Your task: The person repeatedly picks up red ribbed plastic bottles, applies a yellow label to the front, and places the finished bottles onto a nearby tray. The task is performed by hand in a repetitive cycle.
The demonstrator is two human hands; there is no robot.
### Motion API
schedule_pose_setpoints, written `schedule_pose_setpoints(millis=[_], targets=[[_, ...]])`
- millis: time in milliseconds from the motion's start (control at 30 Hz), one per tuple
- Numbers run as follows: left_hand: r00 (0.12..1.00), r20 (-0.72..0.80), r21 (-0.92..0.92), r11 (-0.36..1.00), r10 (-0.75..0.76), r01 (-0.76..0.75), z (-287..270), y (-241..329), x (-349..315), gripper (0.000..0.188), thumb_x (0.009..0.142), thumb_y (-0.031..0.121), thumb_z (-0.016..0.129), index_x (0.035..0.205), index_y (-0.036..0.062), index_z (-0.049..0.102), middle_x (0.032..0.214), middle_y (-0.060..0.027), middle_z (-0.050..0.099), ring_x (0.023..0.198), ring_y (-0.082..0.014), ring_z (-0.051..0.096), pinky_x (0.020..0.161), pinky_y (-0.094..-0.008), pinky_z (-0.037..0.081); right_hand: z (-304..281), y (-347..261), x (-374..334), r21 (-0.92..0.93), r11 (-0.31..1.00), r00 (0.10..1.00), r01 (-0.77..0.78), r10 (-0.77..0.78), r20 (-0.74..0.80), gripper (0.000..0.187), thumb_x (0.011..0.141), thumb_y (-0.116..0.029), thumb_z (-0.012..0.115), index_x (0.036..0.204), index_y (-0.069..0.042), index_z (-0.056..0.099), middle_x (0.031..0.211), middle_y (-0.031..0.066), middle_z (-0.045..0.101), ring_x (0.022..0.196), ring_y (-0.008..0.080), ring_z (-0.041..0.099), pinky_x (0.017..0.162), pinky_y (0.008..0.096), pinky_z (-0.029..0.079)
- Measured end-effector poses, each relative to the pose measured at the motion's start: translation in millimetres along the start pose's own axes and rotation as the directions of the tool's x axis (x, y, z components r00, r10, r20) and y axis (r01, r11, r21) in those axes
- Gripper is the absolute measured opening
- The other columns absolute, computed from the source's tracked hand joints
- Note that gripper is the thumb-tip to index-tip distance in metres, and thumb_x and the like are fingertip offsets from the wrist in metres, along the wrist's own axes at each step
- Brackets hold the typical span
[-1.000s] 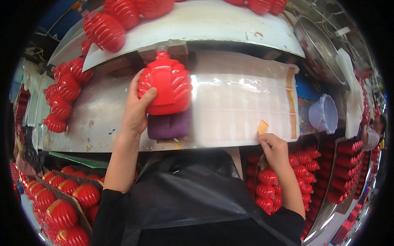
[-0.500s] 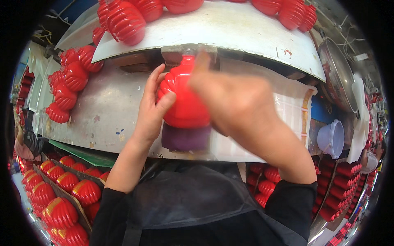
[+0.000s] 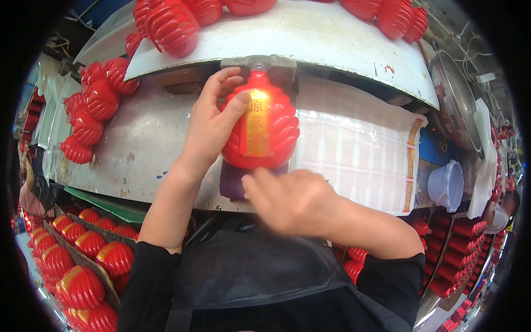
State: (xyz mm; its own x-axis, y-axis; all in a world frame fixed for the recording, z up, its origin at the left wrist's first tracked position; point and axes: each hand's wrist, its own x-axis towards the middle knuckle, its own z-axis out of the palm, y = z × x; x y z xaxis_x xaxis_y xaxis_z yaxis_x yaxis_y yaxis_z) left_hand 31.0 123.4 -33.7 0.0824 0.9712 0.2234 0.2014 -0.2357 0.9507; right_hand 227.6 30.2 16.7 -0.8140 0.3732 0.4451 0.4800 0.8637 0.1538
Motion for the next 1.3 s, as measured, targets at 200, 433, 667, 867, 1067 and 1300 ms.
schedule_pose_setpoints(millis=[200,433,667,867,1067,1300], targets=[[0.900,0.162,0.426,0.794,0.406,-0.434,-11.7,2.8,-22.3,0.065,0.091,0.040,0.074,0.147,0.0096,0.059,0.144,-0.0229,0.055,0.132,-0.0440,0.052,0.113,-0.0516,0.042,14.6,48.4,13.3,0.447,0.670,0.739,-0.593,0.673,-0.029,0.031,0.094,-0.021,0.076,0.120,-0.007,0.074,0.118,0.0172,0.072,0.091,0.0348,0.074,0.077,0.0387,0.061],[0.886,0.269,0.438,0.772,0.377,-0.462,-14.7,2.1,-14.2,0.065,0.091,0.037,0.073,0.148,0.0094,0.058,0.144,-0.0235,0.053,0.131,-0.0448,0.051,0.112,-0.0507,0.043,34.0,55.3,12.9,0.487,0.564,0.685,-0.668,0.721,0.105,0.036,0.096,-0.013,0.073,0.132,-0.007,0.073,0.131,0.0125,0.069,0.078,0.0105,0.065,0.066,0.0239,0.053],[0.934,0.212,0.180,0.928,0.286,-0.325,-15.4,-10.3,-20.8,0.067,0.099,0.037,0.064,0.157,0.0074,0.046,0.154,-0.0257,0.048,0.143,-0.0437,0.047,0.119,-0.0465,0.039,20.3,65.6,7.7,0.640,0.215,0.533,-0.738,0.767,0.357,0.047,0.098,-0.028,0.069,0.140,-0.006,0.065,0.133,0.0188,0.069,0.108,0.0290,0.071,0.094,0.0362,0.055],[0.938,0.176,0.143,0.934,0.300,-0.326,-15.9,-15.8,-34.6,0.071,0.097,0.035,0.067,0.156,0.0037,0.045,0.159,-0.0257,0.045,0.149,-0.0429,0.042,0.123,-0.0477,0.034,18.8,38.4,-8.4,0.600,0.174,0.508,-0.781,0.736,0.448,0.081,0.089,-0.041,0.077,0.157,-0.006,0.049,0.140,0.0225,0.064,0.088,0.0237,0.069,0.083,0.0337,0.055],[0.938,0.174,0.207,0.921,0.298,-0.331,-10.5,-17.1,-34.4,0.077,0.092,0.039,0.073,0.155,0.0040,0.045,0.159,-0.0253,0.044,0.151,-0.0438,0.038,0.124,-0.0500,0.032,29.9,34.9,-12.2,0.579,0.249,0.531,-0.777,0.753,0.388,0.087,0.088,-0.043,0.078,0.159,-0.006,0.046,0.141,0.0240,0.063,0.091,0.0252,0.069,0.085,0.0346,0.055],[0.943,0.163,0.181,0.931,0.290,-0.318,-12.4,-19.1,-33.1,0.073,0.093,0.036,0.072,0.154,0.0034,0.046,0.159,-0.0252,0.045,0.148,-0.0420,0.043,0.122,-0.0468,0.035,30.5,36.5,-15.1,0.617,0.252,0.558,-0.745,0.742,0.371,0.083,0.090,-0.042,0.076,0.160,-0.006,0.046,0.143,0.0245,0.061,0.105,0.0277,0.069,0.093,0.0347,0.054]])
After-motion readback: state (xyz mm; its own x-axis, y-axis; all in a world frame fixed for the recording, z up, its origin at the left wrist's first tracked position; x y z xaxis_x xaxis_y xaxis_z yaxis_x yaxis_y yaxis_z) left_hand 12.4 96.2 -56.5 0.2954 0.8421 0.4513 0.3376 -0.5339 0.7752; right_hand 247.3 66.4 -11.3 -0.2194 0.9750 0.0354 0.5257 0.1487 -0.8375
